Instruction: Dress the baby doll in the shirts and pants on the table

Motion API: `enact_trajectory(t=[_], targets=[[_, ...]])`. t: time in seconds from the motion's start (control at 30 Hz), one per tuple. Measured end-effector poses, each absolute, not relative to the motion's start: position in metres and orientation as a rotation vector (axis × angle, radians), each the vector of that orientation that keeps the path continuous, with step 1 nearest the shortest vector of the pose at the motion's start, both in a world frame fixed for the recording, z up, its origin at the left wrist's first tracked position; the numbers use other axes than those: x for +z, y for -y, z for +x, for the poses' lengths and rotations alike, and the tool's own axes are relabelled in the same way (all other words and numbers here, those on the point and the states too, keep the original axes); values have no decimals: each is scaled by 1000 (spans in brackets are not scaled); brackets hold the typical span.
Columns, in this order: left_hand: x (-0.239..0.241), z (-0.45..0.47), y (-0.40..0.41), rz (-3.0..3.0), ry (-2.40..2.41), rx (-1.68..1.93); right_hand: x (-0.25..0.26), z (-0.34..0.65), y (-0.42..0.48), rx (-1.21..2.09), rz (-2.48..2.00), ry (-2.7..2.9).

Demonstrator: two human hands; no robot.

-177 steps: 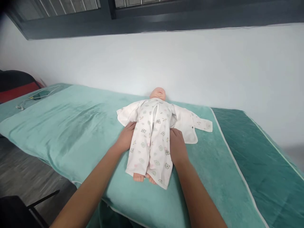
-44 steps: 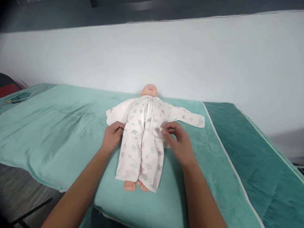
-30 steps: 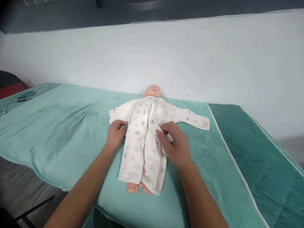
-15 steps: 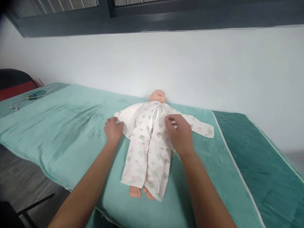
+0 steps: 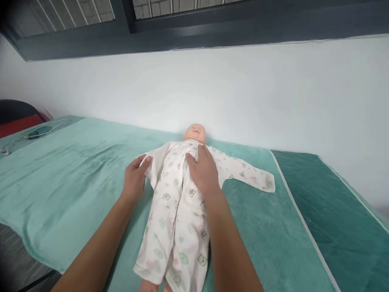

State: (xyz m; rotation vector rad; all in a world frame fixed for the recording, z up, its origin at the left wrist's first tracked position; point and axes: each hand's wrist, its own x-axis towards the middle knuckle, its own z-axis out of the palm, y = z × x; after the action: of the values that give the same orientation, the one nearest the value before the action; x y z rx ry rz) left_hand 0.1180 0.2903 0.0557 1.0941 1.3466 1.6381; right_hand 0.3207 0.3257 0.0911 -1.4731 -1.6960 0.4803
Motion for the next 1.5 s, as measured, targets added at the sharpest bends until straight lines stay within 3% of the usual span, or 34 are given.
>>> enact_trajectory(t=[0.17,0.27,0.37,0.5,0.63,0.8,0.9,1.03,1.3,1.5], targets=[[93,156,-269,1519,-1294,1623,93,322,-326,528,-1462,1666],[88,173,-261,2157,-1256,1342,92,322,-326,542,-1435,1653],[73,177,-258,2402,-1253,1223,92,322,-323,509,-1340,1590],[66,172,-254,2453,-1188,1219,95,316,-318,278,-1218,1674],[68,169,-250,2512,-1037,1183,100,305,-323,147,-1383,1929],[64,168,-249,2250,-1185,1592,106,293,-341,-43,-1557,1998],[59,165,-253,2041,-1536,1708,110,296,-347,62,-1586,1933],[55,162,-256,1985,-1847,1589,114,309,-351,333,-1505,1680],[59,159,-247,2083,-1753,1467,103,334,-362,316,-1582,1495],[85,163,-302,2011,-1683,1373,103,340,-359,525,-1636,1482]])
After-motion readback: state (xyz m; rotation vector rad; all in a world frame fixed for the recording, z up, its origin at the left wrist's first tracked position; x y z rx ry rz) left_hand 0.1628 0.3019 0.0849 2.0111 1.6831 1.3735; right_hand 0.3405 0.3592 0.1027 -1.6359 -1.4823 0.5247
